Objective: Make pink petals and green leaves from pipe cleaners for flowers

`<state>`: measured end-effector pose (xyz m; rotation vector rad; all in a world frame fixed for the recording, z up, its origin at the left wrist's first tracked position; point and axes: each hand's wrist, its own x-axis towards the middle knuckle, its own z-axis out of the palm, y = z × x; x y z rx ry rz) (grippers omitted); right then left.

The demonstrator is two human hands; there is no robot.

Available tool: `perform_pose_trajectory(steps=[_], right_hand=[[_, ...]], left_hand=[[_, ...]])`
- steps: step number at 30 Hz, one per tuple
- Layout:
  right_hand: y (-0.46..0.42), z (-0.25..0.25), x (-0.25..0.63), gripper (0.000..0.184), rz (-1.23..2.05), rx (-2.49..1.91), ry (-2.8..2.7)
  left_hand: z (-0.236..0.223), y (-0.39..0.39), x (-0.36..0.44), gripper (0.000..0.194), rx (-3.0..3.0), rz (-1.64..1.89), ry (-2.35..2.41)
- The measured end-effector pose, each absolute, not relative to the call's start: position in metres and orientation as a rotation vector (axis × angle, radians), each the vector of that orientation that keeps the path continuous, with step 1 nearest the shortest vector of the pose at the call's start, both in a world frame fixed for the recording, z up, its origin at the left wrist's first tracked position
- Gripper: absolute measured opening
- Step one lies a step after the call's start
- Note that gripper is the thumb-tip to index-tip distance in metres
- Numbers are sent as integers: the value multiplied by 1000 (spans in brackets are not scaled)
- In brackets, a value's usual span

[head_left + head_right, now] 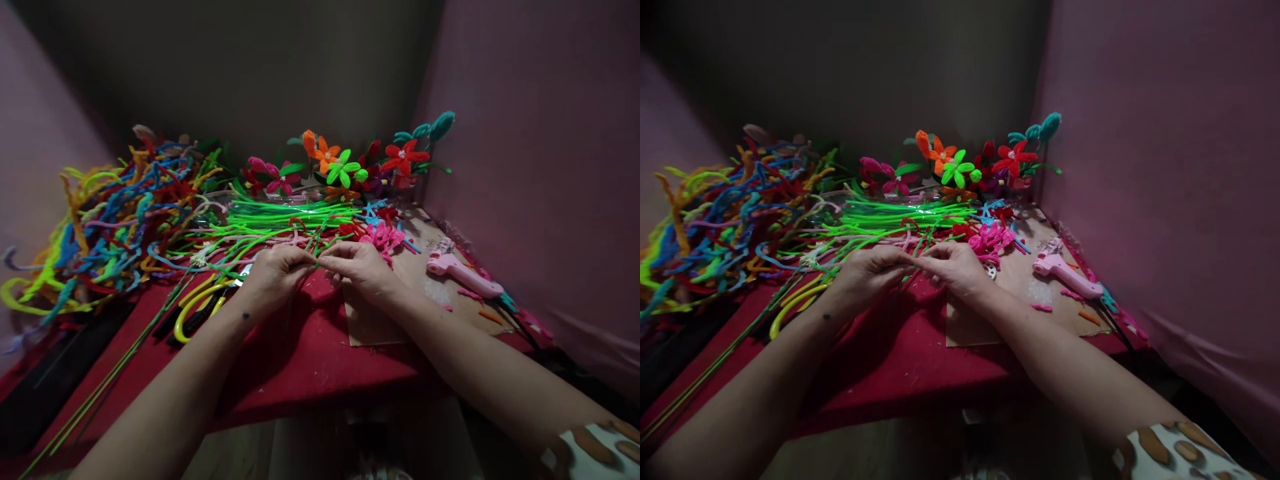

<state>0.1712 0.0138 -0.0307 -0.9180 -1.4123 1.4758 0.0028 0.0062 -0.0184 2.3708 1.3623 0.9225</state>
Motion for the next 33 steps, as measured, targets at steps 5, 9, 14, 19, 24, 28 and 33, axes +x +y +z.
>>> perform_pose_trajectory(steps=[5, 9, 14, 19, 24, 28, 33], right_hand=[[16, -41, 169, 13, 1206, -964, -1588], [15, -47, 170, 13, 883, -967, -1741], [13, -48, 169, 11, 776, -979, -1795], [16, -47, 168, 16, 1023, -906, -1631], [16, -46, 171, 10, 868, -902, -1509], [13, -48, 171, 10, 460, -848, -1707], [13, -51, 169, 11, 151, -822, -1911]], left_hand=[[-20, 5, 8, 16, 2357, 890, 1410], [-22, 6, 8, 19, 2261, 848, 1400], [-21, 5, 9, 20, 2292, 747, 1440], [-18, 3, 11, 18, 2322, 752, 1529], [-20, 7, 7, 18, 2137, 878, 1489], [-19, 7, 6, 16, 2034, 913, 1452], [-17, 5, 8, 17, 1909, 951, 1434]])
